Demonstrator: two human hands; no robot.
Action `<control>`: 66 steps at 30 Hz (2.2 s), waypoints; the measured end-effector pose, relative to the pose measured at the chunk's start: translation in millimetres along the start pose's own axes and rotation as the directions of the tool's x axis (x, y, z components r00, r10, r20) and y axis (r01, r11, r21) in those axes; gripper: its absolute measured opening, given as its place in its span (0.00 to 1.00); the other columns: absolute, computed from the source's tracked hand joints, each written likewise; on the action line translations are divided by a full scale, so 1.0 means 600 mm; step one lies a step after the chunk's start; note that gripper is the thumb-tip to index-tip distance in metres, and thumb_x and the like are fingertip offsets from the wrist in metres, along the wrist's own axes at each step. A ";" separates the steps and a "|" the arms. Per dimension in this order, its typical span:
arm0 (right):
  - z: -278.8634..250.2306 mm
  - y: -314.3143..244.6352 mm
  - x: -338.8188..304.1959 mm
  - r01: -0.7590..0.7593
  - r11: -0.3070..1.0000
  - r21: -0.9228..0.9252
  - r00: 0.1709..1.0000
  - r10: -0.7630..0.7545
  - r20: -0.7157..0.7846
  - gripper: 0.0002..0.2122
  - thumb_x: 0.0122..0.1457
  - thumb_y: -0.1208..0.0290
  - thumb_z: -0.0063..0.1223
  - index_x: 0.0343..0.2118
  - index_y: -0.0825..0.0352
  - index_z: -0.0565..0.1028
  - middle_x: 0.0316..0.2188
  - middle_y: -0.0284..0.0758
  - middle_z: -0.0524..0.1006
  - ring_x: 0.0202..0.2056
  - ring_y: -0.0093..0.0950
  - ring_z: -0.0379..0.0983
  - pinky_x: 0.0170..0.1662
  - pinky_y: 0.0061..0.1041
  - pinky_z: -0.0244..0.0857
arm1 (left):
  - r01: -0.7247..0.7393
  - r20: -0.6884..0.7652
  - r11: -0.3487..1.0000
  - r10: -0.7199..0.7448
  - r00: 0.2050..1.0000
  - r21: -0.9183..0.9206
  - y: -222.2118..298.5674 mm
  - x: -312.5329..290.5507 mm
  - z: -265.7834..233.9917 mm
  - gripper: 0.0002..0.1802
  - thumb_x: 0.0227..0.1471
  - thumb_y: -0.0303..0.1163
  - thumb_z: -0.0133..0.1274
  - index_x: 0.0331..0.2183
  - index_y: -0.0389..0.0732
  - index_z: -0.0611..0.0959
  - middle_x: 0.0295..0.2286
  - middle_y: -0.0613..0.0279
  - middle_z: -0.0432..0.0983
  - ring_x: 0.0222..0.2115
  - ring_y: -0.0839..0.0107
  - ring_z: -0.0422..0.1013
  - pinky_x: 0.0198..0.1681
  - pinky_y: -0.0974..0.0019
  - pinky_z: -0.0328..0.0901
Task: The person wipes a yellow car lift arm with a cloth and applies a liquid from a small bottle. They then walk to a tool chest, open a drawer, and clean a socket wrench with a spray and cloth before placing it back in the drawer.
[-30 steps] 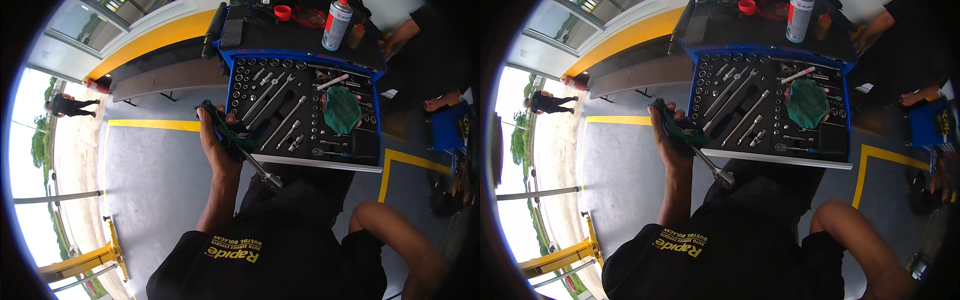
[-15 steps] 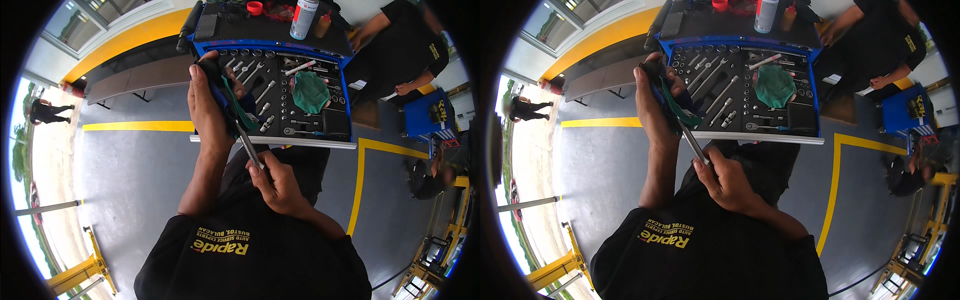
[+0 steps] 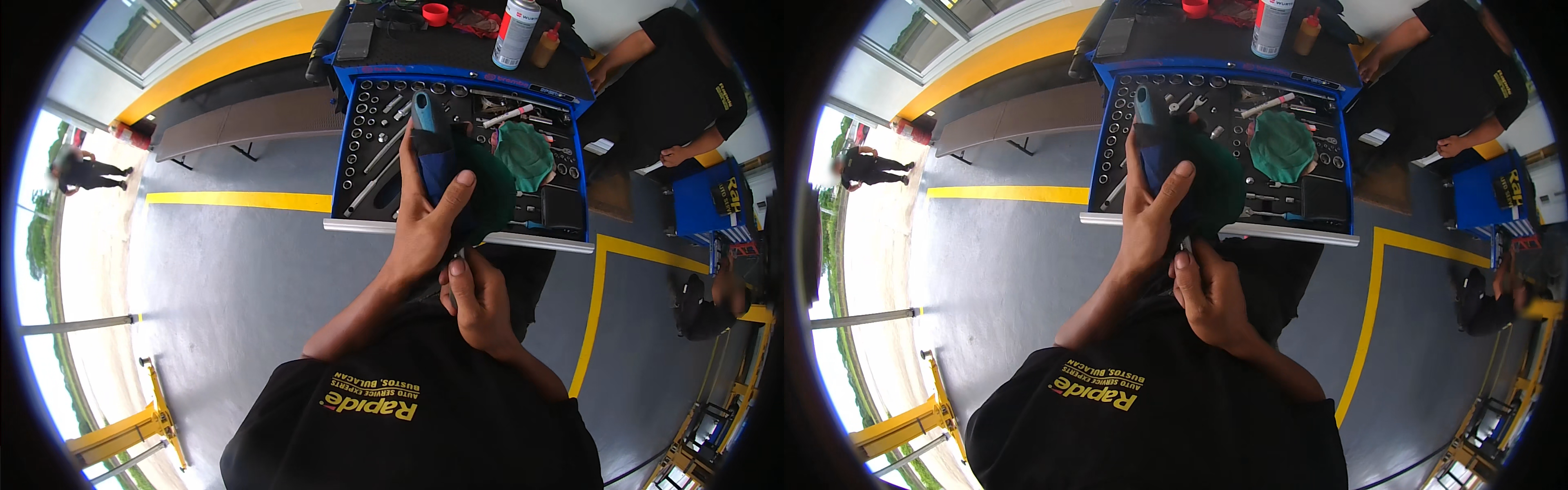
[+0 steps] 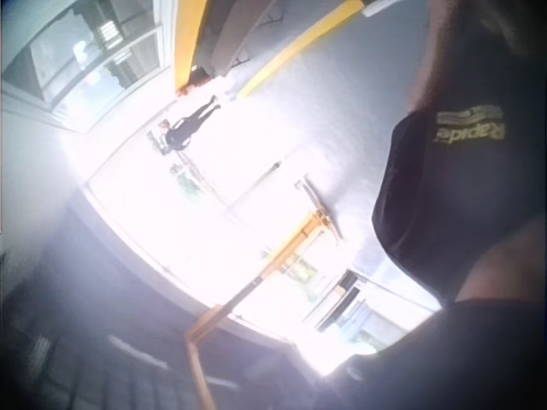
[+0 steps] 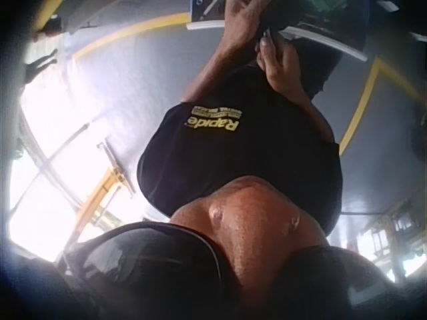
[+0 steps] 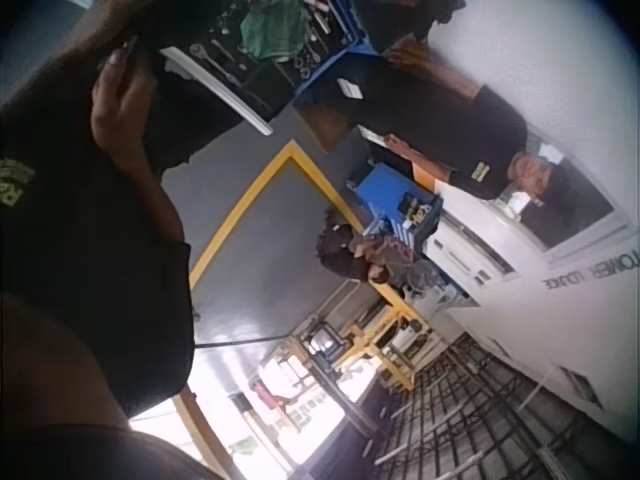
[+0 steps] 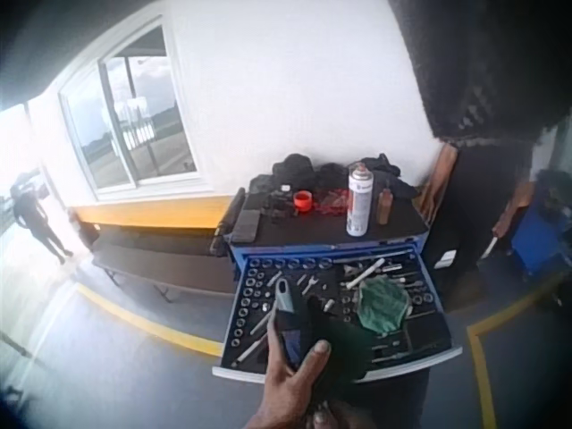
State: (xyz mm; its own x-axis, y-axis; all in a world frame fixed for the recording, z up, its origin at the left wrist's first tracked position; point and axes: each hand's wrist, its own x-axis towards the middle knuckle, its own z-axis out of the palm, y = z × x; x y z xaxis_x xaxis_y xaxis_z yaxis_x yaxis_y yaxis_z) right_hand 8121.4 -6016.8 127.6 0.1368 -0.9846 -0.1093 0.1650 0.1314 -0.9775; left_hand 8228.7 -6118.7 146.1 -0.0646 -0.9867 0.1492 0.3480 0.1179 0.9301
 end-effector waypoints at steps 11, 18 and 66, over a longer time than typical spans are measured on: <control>-0.006 -0.003 -0.011 0.000 0.997 0.080 0.996 -0.008 0.094 0.17 0.80 0.63 0.46 0.34 0.68 0.73 0.18 0.25 0.67 0.18 0.12 0.61 0.23 0.20 0.53 | 0.080 -0.012 0.991 -0.081 0.997 -0.108 0.009 0.077 -0.063 0.39 0.76 0.63 0.41 0.59 0.36 0.83 0.39 0.62 0.84 0.35 0.77 0.80 0.38 0.71 0.77; -0.015 0.017 0.000 -0.055 0.996 0.070 0.996 0.050 0.071 0.19 0.81 0.59 0.44 0.35 0.68 0.73 0.21 0.28 0.69 0.19 0.14 0.64 0.24 0.20 0.56 | 0.123 -0.014 0.823 -0.158 0.987 -0.554 0.018 0.058 -0.028 0.34 0.77 0.57 0.43 0.67 0.40 0.73 0.53 0.54 0.80 0.49 0.67 0.81 0.51 0.62 0.79; -0.034 0.016 -0.004 0.098 0.994 -0.047 0.995 -0.098 -0.003 0.15 0.77 0.61 0.54 0.36 0.69 0.77 0.19 0.29 0.73 0.20 0.18 0.66 0.26 0.28 0.61 | 0.234 0.029 0.916 -0.237 0.971 -0.327 -0.020 0.029 -0.058 0.47 0.74 0.67 0.38 0.73 0.36 0.64 0.61 0.51 0.74 0.56 0.59 0.77 0.60 0.49 0.74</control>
State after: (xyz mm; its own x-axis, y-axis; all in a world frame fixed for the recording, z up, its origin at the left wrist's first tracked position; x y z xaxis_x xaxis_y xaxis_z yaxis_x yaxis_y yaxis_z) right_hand 8102.8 -6015.7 114.7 0.1167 -0.9931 -0.0132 0.1314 0.0286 -0.9909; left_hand 8255.8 -6141.5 125.7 -0.1727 -0.9828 -0.0660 0.6094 -0.1593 0.7767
